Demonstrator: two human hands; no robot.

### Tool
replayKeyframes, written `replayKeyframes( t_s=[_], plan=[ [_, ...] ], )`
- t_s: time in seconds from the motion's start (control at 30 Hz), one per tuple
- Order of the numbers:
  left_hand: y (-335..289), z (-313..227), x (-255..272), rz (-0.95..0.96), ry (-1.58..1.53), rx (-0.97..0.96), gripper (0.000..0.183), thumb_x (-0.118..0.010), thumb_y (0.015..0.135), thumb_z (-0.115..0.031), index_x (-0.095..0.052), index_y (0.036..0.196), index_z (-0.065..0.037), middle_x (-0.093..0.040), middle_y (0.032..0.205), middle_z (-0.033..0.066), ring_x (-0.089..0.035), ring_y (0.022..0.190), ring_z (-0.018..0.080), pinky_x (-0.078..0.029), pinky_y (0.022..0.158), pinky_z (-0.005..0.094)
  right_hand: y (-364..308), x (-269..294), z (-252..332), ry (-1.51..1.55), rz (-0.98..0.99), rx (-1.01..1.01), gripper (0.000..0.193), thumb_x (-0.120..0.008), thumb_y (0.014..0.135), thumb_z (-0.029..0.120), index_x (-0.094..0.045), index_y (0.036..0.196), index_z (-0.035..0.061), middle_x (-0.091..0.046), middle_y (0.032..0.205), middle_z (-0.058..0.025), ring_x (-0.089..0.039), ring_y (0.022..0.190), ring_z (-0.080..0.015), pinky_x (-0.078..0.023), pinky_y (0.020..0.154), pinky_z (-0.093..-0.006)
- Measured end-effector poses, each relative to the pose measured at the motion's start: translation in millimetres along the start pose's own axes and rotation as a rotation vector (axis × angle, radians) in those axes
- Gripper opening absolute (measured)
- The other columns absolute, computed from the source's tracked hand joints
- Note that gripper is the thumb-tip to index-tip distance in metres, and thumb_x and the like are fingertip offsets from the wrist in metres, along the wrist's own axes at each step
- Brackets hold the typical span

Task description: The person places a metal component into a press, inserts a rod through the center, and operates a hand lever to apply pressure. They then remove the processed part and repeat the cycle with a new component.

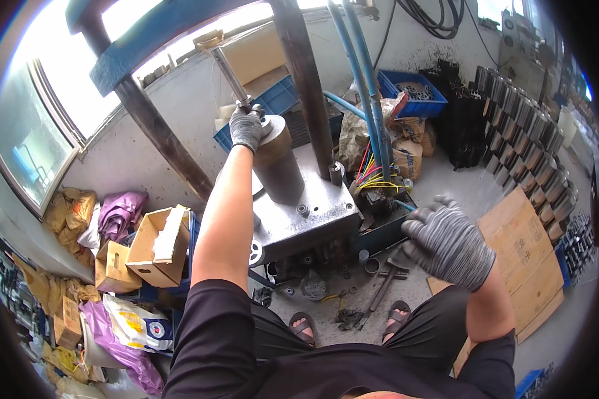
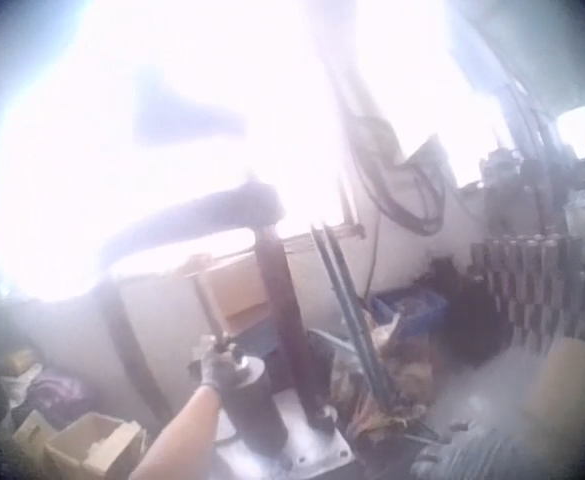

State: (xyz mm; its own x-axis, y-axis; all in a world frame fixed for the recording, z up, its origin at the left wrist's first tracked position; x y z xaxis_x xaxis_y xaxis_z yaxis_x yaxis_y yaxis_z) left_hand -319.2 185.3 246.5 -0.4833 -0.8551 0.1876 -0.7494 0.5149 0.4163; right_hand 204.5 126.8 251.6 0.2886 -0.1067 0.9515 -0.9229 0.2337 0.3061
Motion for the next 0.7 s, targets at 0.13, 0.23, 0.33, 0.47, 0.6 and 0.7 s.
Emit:
replayKeyframes(
  t_s=[0.13,0.23,0.33,0.47,0.6,0.7],
  plan=[
    [-1,-5,-9,0.032,0.113,-0.008,0.029,-0.075,0.100,-0.017,-0.069,0.125,-0.005,-0.077,0.100,0.0092,-0.073,0.088,0.0168,-0.059,0.079,0.0326,-15,-9,-39,-0.058,0.454,-0.226,0.037,-0.069,0.091,0.039,-0.074,0.114,0.0100,-0.073,0.093,-0.0157,-0.072,0.090,-0.0372,-0.056,0.083,-0.0514],
    [-12,-11,-1,-0.100,0.161,-0.169,0.032,-0.077,0.098,-0.021,-0.071,0.125,-0.006,-0.078,0.100,0.0087,-0.073,0.091,0.0176,-0.057,0.081,0.0327,-17,-5,-44,0.000,0.617,-0.210,0.043,-0.069,0.091,0.043,-0.075,0.118,0.0100,-0.075,0.097,-0.0191,-0.073,0.094,-0.0390,-0.058,0.085,-0.0499],
    [-17,-16,-4,-0.150,0.050,-0.208,0.057,-0.081,0.093,-0.011,-0.055,0.144,-0.010,-0.075,0.100,0.0081,-0.070,0.086,0.0173,-0.059,0.077,0.0335,-29,-13,-51,0.084,0.686,-0.157,0.047,-0.069,0.092,0.047,-0.075,0.120,0.0092,-0.075,0.101,-0.0213,-0.073,0.097,-0.0398,-0.059,0.088,-0.0487],
    [-22,-17,-3,-0.105,-0.030,-0.318,0.079,-0.072,0.091,0.008,-0.040,0.155,-0.025,-0.065,0.103,0.0064,-0.065,0.074,0.0149,-0.058,0.066,0.0322,-45,-35,-27,0.173,0.806,-0.149,0.043,-0.062,0.095,0.047,-0.075,0.107,0.0079,-0.076,0.098,-0.0201,-0.073,0.094,-0.0412,-0.058,0.088,-0.0499],
    [-32,-28,-8,-0.100,0.004,-0.298,0.066,-0.068,0.094,0.007,-0.047,0.149,-0.022,-0.067,0.097,0.0074,-0.066,0.069,0.0164,-0.058,0.066,0.0346,-82,-56,-5,0.126,0.665,-0.261,0.042,-0.061,0.096,0.046,-0.073,0.093,0.0059,-0.073,0.089,-0.0214,-0.073,0.089,-0.0412,-0.058,0.083,-0.0507],
    [-31,-21,-1,-0.125,0.011,-0.299,0.053,-0.070,0.096,0.001,-0.052,0.142,-0.018,-0.069,0.093,0.0083,-0.068,0.068,0.0175,-0.058,0.065,0.0352,-87,-67,11,0.051,0.664,-0.354,0.041,-0.061,0.095,0.046,-0.073,0.091,0.0066,-0.073,0.087,-0.0202,-0.073,0.088,-0.0396,-0.058,0.081,-0.0507]
  ],
)
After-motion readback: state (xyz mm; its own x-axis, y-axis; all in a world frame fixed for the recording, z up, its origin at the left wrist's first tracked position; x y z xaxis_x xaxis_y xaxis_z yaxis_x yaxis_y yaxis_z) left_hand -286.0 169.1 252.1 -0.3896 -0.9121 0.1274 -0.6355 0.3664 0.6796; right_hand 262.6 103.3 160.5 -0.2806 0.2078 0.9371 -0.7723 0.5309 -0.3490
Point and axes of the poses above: each hand's wrist, its own y-axis towards the middle knuckle, its own x-axis out of the back of the hand, z = x × y, the point moved 2 cm from there along y, towards the middle knuckle
